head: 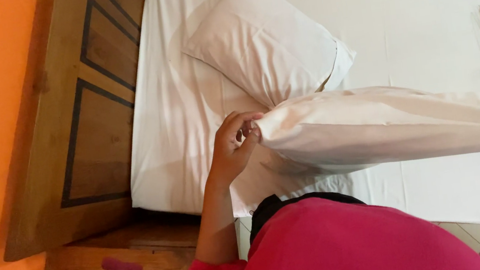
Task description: The recorder is making a bed, which involves putting on pillowcases and folding a brown blanket.
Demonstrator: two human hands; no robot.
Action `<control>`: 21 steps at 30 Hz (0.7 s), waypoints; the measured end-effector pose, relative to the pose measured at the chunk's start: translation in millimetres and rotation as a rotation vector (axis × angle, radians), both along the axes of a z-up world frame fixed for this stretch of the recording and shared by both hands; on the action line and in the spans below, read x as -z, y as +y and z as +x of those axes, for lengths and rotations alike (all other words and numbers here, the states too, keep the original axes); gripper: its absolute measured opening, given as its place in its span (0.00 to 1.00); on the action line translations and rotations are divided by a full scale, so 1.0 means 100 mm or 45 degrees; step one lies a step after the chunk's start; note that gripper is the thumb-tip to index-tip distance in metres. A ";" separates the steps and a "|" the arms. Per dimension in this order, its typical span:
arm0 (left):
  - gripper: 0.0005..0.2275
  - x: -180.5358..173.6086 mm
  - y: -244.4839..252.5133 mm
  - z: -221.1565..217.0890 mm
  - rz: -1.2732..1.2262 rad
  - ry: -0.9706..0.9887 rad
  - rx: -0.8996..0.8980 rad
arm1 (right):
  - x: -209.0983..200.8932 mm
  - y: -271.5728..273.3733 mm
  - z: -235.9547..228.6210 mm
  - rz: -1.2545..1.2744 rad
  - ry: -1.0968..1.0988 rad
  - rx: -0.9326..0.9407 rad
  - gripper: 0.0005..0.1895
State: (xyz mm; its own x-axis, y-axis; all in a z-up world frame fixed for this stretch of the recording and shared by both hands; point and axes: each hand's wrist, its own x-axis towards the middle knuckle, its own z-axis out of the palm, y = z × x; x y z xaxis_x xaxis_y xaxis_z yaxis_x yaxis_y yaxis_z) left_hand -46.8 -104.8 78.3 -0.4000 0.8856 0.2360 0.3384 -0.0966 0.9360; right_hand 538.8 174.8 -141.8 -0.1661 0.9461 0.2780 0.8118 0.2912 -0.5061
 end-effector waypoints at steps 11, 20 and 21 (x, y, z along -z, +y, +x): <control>0.13 0.02 0.17 -0.06 -0.047 -0.092 0.290 | -0.44 -0.20 -0.19 -0.489 1.488 -0.412 0.16; 0.09 0.25 0.11 -0.29 0.018 -0.083 0.312 | -1.85 -0.73 -1.36 -0.377 1.273 -0.409 0.24; 0.08 0.27 0.09 -0.32 0.018 -0.064 0.284 | -1.86 -0.69 -1.40 -0.392 1.237 -0.423 0.26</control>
